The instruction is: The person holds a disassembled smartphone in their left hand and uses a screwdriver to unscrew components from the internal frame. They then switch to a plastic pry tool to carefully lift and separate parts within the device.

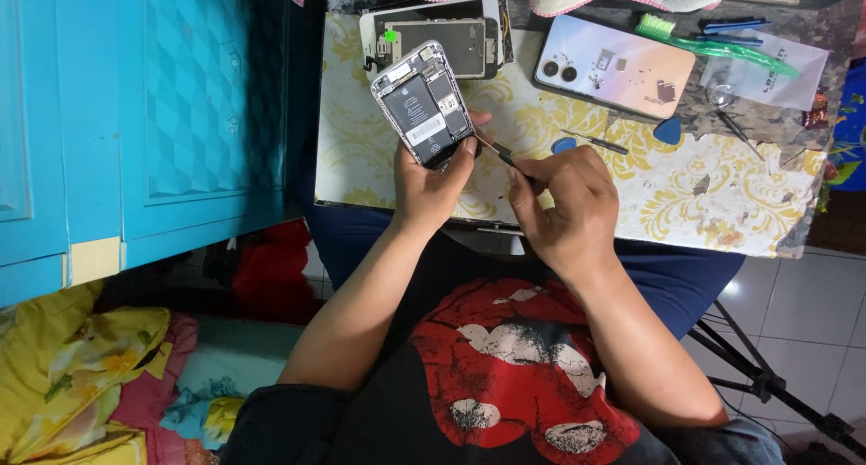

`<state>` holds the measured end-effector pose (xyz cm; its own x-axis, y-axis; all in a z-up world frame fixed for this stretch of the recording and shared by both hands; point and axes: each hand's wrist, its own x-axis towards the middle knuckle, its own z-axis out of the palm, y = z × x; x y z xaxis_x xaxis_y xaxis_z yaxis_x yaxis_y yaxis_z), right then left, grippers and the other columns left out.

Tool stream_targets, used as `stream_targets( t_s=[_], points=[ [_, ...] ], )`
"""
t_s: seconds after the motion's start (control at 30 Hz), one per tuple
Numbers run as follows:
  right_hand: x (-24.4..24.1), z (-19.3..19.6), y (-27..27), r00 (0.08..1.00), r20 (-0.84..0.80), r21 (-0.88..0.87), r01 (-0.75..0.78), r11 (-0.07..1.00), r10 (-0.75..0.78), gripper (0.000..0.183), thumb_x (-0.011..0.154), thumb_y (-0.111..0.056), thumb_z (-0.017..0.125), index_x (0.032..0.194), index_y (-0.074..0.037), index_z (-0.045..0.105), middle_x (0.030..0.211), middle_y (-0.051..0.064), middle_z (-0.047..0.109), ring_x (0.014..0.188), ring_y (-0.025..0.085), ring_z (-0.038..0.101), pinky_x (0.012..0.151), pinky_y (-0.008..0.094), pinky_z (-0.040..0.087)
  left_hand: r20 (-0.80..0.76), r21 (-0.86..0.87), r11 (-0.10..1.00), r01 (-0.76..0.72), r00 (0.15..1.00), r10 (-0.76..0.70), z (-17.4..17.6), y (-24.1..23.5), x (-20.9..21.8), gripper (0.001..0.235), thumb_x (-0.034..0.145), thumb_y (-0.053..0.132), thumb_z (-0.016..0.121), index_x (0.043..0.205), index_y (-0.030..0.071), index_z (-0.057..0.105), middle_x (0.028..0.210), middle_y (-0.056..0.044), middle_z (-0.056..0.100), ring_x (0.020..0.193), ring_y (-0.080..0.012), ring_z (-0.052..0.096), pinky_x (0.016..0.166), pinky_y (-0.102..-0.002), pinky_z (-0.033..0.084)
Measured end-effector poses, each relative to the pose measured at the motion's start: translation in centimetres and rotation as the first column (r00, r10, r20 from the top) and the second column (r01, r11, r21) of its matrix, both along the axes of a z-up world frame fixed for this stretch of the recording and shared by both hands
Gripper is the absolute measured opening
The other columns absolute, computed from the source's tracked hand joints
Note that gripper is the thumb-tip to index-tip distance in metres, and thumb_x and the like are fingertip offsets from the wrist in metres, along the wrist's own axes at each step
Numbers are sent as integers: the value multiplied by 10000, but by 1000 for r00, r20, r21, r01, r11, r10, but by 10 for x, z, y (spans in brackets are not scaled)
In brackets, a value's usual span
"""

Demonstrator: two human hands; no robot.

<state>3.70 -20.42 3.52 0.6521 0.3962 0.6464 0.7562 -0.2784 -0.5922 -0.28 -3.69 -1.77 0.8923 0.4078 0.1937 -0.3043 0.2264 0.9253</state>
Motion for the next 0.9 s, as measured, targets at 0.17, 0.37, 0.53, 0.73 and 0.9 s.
stream_targets(
  t_s=[0.17,0.37,0.53,0.73,0.9],
  points=[
    [0,1,2,1000,-12,-6,-4,1000,4,60,934,62,793,961,22,757,711,81,652,655,298,629,596,371,532,21,17,1000,-2,1000,2,-6,0,0,269,979,-11,623,1231,30,539,1155,-172,702,949,-228,733,806,-352,602],
    [1,2,3,1000,-8,-11,-3,1000,3,66,934,64,799,974,27,762,698,79,637,646,302,625,592,373,533,7,15,1000,2,1000,-2,-7,-2,1,260,989,-12,612,1232,35,535,1163,-162,705,961,-216,731,814,-342,594],
    [0,2,3,1000,-13,-24,2,1000,-2,78,927,70,799,980,23,765,691,69,626,651,304,632,597,377,540,4,20,1000,1,1000,-1,-10,-1,1,273,987,-17,610,1241,38,527,1164,-164,705,957,-222,735,816,-346,593],
    [1,5,6,1000,-5,-35,2,999,-2,107,916,111,784,983,31,759,694,76,625,650,312,637,592,381,543,8,14,1000,-13,1000,13,-8,-2,2,269,995,-19,610,1240,42,515,1169,-163,704,953,-223,735,807,-356,595],
    [4,19,12,999,30,-115,15,993,-12,173,875,129,778,998,8,769,760,70,625,721,276,639,651,378,559,-3,52,997,-59,998,59,-11,-1,4,292,987,-49,612,1248,43,517,1172,-160,697,969,-208,734,768,-301,583]
  ],
)
